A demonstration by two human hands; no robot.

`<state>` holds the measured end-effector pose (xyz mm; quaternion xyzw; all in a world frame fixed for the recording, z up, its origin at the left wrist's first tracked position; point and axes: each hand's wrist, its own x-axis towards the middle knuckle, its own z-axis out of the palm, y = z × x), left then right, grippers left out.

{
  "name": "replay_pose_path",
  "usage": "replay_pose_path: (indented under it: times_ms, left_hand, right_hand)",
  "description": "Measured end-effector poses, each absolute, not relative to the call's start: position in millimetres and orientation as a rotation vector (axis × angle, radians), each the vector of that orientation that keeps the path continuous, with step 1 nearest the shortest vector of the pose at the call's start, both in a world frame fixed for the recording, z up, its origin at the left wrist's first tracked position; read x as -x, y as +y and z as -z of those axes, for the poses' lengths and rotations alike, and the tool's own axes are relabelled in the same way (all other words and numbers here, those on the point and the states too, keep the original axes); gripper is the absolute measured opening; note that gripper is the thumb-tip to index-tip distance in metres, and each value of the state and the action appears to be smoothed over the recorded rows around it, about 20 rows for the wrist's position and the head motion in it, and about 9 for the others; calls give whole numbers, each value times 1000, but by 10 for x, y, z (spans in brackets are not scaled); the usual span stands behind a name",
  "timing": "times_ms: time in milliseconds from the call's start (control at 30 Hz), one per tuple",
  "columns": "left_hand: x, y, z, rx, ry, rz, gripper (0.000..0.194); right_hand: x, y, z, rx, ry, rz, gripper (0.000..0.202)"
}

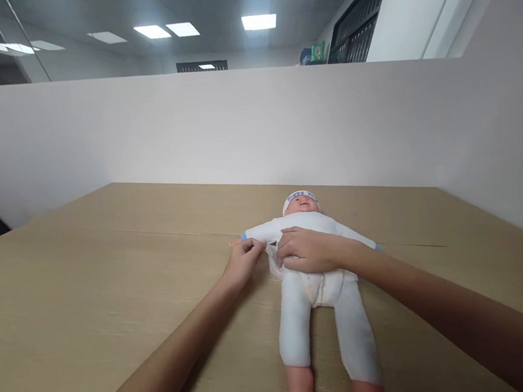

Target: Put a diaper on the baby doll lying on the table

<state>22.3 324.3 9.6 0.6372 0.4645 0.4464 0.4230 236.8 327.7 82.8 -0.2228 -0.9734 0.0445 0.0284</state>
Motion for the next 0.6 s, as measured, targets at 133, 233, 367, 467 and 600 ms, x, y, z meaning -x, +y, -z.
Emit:
replay_pose_path:
  times_ms: [133, 233, 367, 467, 600]
  left_hand:
    - [-412, 3231, -235, -1524, 1073, -1171, 47]
    - [-510, 3210, -306, -1494, 1032, -1181, 44]
    - [-654, 3216, -320, -1475, 1011, -1182, 42]
    - [-791, 3221, -297, -1483, 999, -1174, 39]
    - [-912, 3190, -244, -1519, 1008, -1203, 40]
  right_hand:
    - [-2370, 3233, -866, 767, -2960, -175, 27]
    - [-2464, 3072, -932, 731, -2786, -177, 18]
    - [-2621, 2885, -906, 1058, -2310, -190, 18]
    - [-2668, 2884, -799, 1319, -2069, -322, 25]
    - [-2664, 2985, -695, 1305, -1964, -616, 35]
